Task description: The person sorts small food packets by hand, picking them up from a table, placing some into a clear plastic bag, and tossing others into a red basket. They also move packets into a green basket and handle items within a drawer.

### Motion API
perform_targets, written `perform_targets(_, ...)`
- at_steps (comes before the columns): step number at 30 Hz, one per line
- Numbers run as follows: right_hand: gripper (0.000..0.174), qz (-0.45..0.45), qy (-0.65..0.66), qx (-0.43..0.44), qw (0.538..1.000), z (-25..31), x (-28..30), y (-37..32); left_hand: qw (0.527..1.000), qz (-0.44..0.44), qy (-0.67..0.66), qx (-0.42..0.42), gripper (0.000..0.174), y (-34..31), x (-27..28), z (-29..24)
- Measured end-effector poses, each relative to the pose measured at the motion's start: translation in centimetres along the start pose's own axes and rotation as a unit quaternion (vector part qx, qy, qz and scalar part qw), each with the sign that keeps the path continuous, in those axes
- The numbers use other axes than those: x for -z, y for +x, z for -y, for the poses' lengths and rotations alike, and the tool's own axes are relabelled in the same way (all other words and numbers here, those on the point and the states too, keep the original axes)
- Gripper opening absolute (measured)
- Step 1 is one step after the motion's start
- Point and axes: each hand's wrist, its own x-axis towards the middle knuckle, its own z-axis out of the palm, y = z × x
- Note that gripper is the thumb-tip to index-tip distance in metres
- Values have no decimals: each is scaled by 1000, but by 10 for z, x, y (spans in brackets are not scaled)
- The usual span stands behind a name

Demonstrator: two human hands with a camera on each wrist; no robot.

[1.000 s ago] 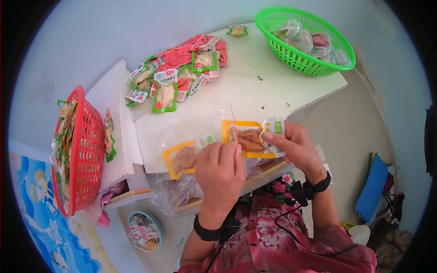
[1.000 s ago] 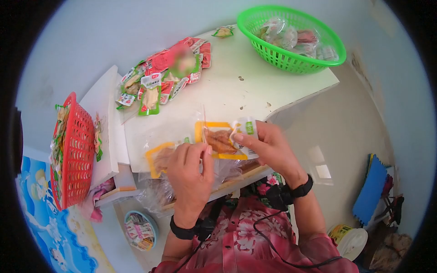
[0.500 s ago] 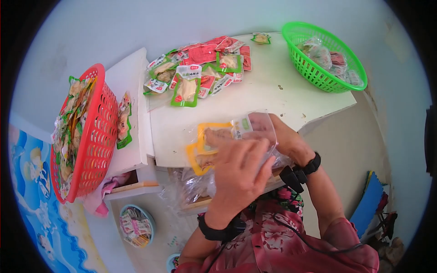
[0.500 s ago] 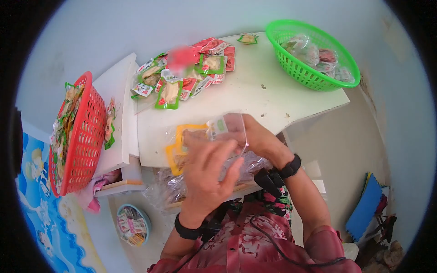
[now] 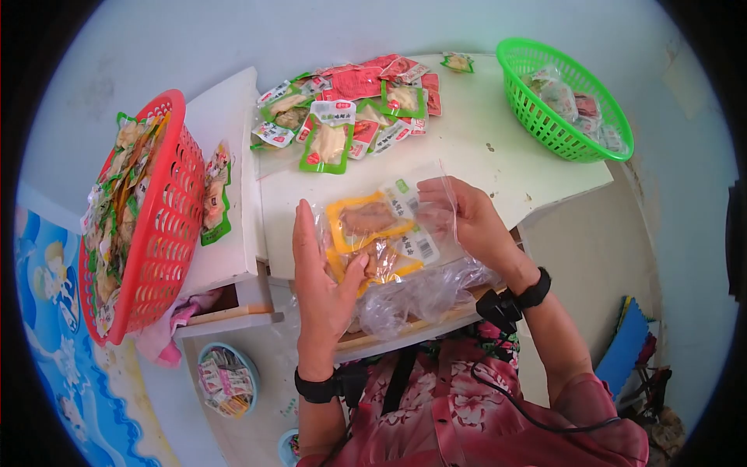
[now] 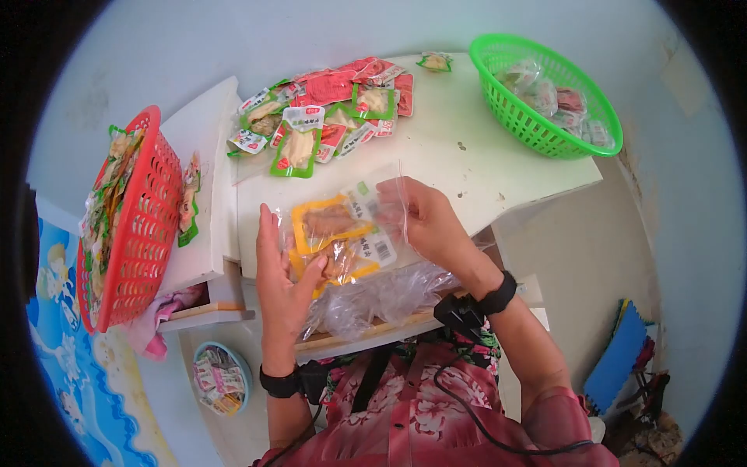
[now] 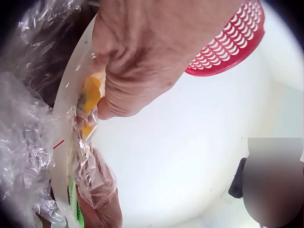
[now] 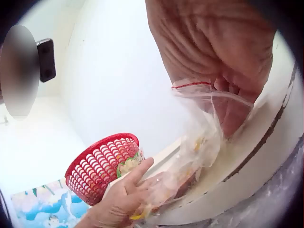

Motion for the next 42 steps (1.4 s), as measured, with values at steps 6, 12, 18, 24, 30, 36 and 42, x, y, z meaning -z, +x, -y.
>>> perform_targets(6, 40, 23, -61, 34, 997, 4, -11, -2, 994, 49, 82, -44, 90, 6, 6, 4)
perform_targets(12, 29, 6, -233, 99, 967, 10, -5, 12, 969, 76, 208, -111, 54, 16, 8, 5)
perform_targets(18, 16, 46, -206, 6, 977, 59, 63, 44, 963, 47, 239, -114, 40, 13, 1, 1)
perform_targets(24, 14, 10, -237, -59, 970, 60, 90, 99, 966, 46, 226, -114, 41, 12, 1, -1)
perform_targets(30, 13, -10, -318, -61, 946, 6, 117, 151, 970, 45, 208, -119, 42, 14, 2, 0)
perform_targets(36, 19, -101, -522, 22, 847, -11, 134, 182, 967, 48, 211, -134, 43, 15, 3, 4)
perform_targets(42, 37, -133, -591, 13, 795, -19, 147, 217, 966, 39, 209, -145, 42, 18, 1, 6)
